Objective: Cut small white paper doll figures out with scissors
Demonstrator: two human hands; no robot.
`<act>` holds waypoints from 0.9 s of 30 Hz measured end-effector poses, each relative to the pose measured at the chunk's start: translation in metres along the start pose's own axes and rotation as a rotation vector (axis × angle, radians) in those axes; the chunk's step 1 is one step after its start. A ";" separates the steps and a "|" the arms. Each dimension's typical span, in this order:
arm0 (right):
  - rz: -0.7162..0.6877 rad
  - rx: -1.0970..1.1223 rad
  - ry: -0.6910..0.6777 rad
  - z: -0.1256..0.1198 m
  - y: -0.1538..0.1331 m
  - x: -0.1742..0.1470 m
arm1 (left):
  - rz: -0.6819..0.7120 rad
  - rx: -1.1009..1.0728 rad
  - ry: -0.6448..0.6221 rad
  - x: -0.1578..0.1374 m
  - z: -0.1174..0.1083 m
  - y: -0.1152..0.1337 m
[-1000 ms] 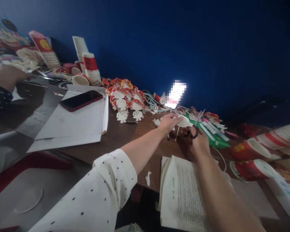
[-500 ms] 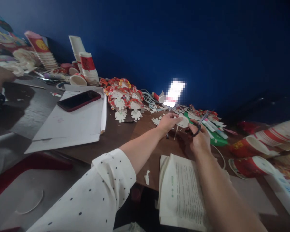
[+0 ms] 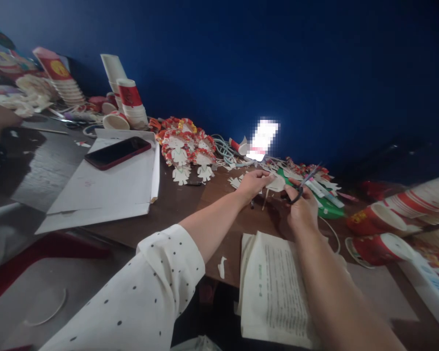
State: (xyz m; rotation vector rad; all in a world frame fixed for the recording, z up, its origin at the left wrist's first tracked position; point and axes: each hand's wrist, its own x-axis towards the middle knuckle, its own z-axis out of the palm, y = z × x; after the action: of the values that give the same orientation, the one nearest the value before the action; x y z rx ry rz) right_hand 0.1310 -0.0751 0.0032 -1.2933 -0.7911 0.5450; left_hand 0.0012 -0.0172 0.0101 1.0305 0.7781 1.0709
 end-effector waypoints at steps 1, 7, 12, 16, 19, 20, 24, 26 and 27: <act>-0.001 -0.002 0.000 0.000 0.000 0.000 | -0.004 -0.003 0.003 0.000 0.000 0.000; 0.002 0.007 -0.002 0.002 -0.003 -0.003 | -0.020 0.006 0.005 0.001 -0.001 0.001; 0.000 0.030 0.063 0.002 -0.004 -0.001 | -0.093 0.002 -0.027 -0.001 0.000 0.005; -0.004 0.027 0.095 0.001 -0.004 0.000 | -0.111 0.009 -0.032 -0.002 0.001 0.006; -0.017 0.024 0.075 0.001 -0.004 -0.001 | -0.100 -0.008 -0.029 -0.001 0.001 0.004; -0.024 0.019 0.072 0.001 -0.004 -0.001 | -0.097 -0.017 -0.034 0.000 0.001 0.003; -0.036 0.014 0.079 0.002 -0.004 -0.002 | -0.107 -0.035 -0.058 0.000 0.001 0.002; -0.025 0.026 0.088 0.001 -0.005 -0.001 | -0.113 -0.024 -0.078 -0.001 0.001 0.002; -0.016 0.033 0.091 0.001 -0.005 -0.001 | -0.109 -0.002 -0.088 -0.001 0.001 0.002</act>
State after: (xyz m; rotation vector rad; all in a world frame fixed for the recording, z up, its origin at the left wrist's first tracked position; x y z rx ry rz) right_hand 0.1289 -0.0764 0.0078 -1.2712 -0.7134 0.4812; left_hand 0.0012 -0.0183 0.0125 1.0155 0.7535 0.9268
